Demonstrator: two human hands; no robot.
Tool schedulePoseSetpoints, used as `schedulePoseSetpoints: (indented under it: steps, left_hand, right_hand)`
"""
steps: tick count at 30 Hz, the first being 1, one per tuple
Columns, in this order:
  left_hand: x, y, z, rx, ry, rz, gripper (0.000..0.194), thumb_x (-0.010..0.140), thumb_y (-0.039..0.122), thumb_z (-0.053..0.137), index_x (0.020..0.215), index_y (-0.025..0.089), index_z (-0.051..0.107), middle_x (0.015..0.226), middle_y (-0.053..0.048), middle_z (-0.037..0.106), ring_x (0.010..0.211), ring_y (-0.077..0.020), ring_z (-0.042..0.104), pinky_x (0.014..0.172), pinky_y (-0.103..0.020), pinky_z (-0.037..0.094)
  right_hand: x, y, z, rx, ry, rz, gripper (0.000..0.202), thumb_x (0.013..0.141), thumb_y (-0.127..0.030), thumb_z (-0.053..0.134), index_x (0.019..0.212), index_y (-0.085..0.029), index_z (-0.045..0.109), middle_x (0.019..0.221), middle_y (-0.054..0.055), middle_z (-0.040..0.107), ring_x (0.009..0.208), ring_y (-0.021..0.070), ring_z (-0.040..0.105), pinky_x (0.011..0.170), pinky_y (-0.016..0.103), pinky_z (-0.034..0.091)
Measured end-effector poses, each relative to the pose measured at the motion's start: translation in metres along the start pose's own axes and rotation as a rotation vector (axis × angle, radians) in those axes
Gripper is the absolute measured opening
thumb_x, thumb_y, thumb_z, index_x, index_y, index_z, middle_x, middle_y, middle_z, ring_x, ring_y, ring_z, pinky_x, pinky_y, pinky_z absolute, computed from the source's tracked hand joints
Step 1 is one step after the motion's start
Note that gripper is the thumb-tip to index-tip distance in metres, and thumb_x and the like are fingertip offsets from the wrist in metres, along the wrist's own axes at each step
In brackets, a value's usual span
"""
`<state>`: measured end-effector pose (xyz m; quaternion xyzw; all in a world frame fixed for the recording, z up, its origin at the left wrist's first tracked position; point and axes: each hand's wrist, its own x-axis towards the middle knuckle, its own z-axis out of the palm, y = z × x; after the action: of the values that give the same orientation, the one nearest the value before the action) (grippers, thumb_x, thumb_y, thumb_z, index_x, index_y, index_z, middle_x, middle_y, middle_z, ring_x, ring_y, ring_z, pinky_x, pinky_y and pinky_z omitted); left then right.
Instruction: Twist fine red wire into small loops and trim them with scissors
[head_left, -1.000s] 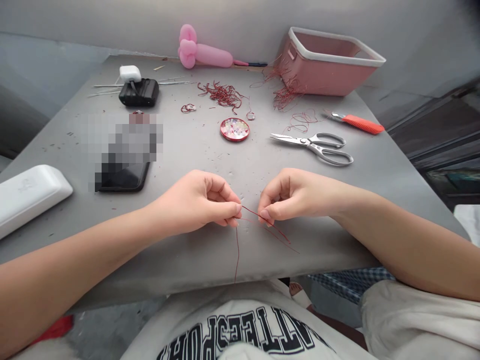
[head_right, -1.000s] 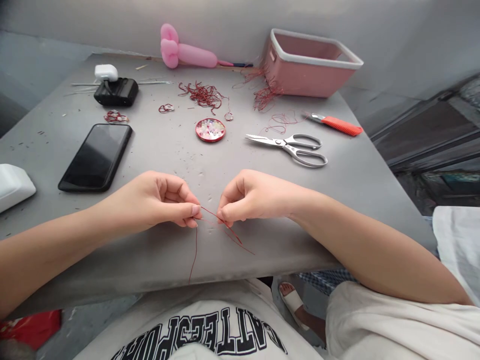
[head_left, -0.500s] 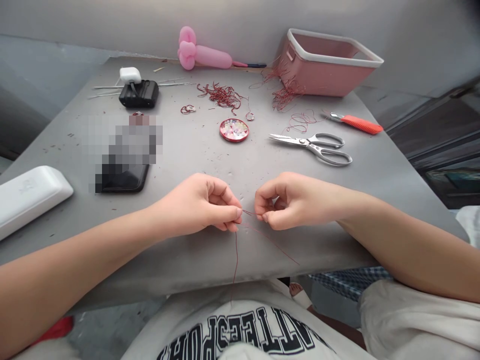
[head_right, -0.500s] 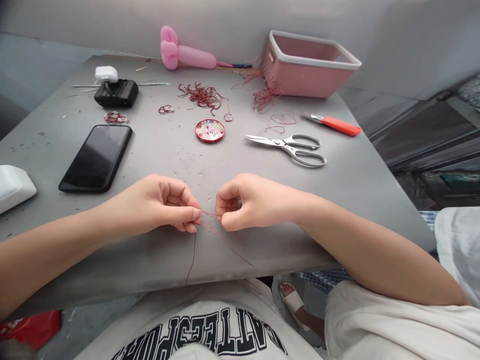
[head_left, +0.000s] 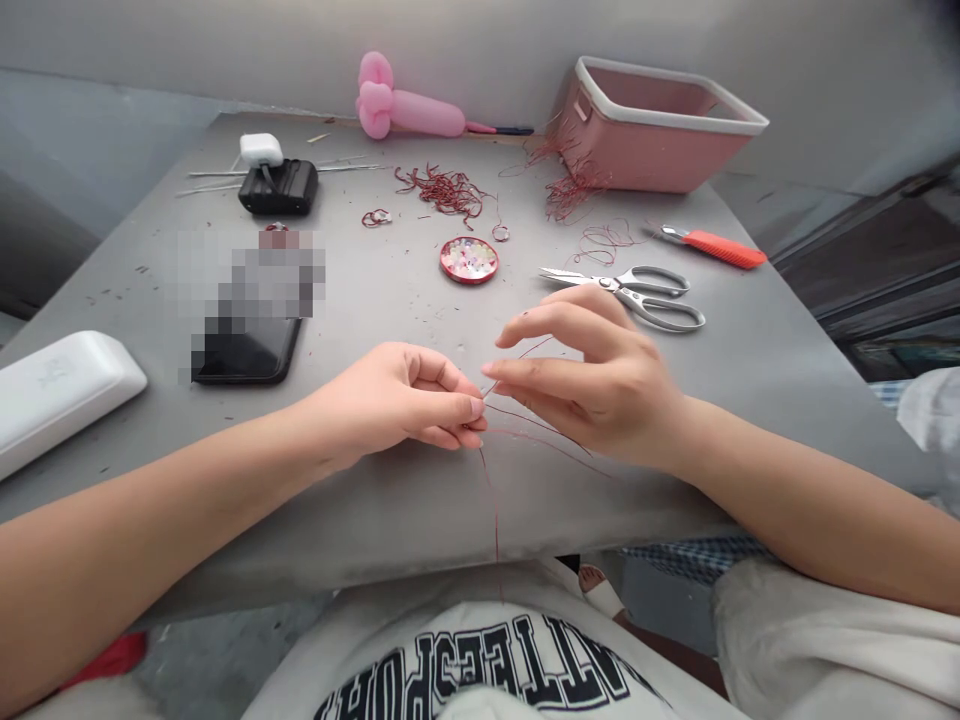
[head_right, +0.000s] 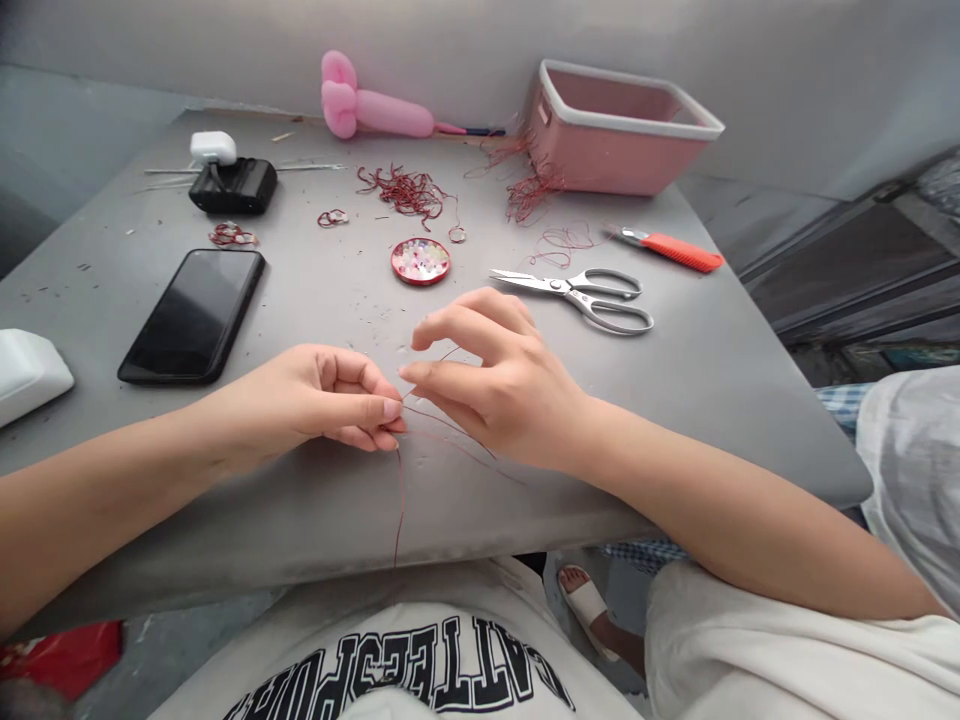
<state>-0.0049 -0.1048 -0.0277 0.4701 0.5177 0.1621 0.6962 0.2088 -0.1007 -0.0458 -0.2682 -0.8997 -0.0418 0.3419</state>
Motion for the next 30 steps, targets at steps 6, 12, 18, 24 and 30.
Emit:
schedulePoseSetpoints:
  steps: [6, 12, 18, 24, 30]
  left_hand:
    - [0.006, -0.004, -0.005, -0.108, 0.049, 0.031, 0.013, 0.068, 0.024, 0.081, 0.068, 0.016, 0.071, 0.073, -0.005, 0.076, 0.071, -0.0159, 0.073, 0.074, -0.027, 0.060]
    - [0.007, -0.005, -0.007, -0.152, 0.027, 0.040, 0.013, 0.069, 0.025, 0.083, 0.069, 0.016, 0.073, 0.074, -0.004, 0.076, 0.071, -0.0131, 0.072, 0.071, -0.022, 0.058]
    - [0.002, -0.006, -0.005, -0.079, 0.041, 0.102, 0.020, 0.067, 0.029, 0.084, 0.085, 0.022, 0.078, 0.079, -0.002, 0.078, 0.073, -0.0147, 0.072, 0.074, -0.025, 0.058]
    - [-0.003, -0.003, -0.001, 0.093, 0.057, 0.203, 0.011, 0.064, 0.023, 0.083, 0.074, 0.023, 0.079, 0.074, -0.001, 0.076, 0.071, -0.0164, 0.069, 0.070, -0.025, 0.056]
    - [0.000, -0.002, -0.006, 0.056, -0.046, 0.110, 0.012, 0.065, 0.022, 0.081, 0.076, 0.020, 0.077, 0.073, 0.001, 0.071, 0.067, -0.0114, 0.063, 0.071, -0.024, 0.056]
  right_hand:
    - [0.001, -0.007, -0.012, 0.006, -0.144, -0.082, 0.010, 0.093, -0.027, 0.059, 0.094, -0.023, 0.068, 0.084, 0.004, 0.071, 0.073, 0.0153, 0.061, 0.069, 0.031, 0.054]
    - [-0.006, -0.007, -0.009, -0.310, -0.148, -0.255, 0.016, 0.091, -0.010, 0.055, 0.086, -0.018, 0.069, 0.075, 0.003, 0.071, 0.067, 0.0155, 0.059, 0.056, 0.031, 0.044]
    - [-0.003, -0.012, -0.006, 0.008, -0.177, 0.022, 0.020, 0.092, -0.013, 0.053, 0.082, -0.015, 0.070, 0.066, 0.002, 0.066, 0.059, 0.0122, 0.053, 0.057, 0.029, 0.041]
    - [0.008, -0.011, -0.007, 0.861, -0.544, 0.834, 0.022, 0.088, -0.032, 0.060, 0.079, -0.015, 0.071, 0.063, 0.000, 0.062, 0.058, 0.0105, 0.053, 0.054, 0.024, 0.042]
    - [0.006, -0.008, -0.002, 1.001, -0.523, 0.864, 0.022, 0.086, -0.033, 0.062, 0.079, -0.014, 0.070, 0.065, 0.002, 0.063, 0.060, 0.0103, 0.056, 0.055, 0.023, 0.043]
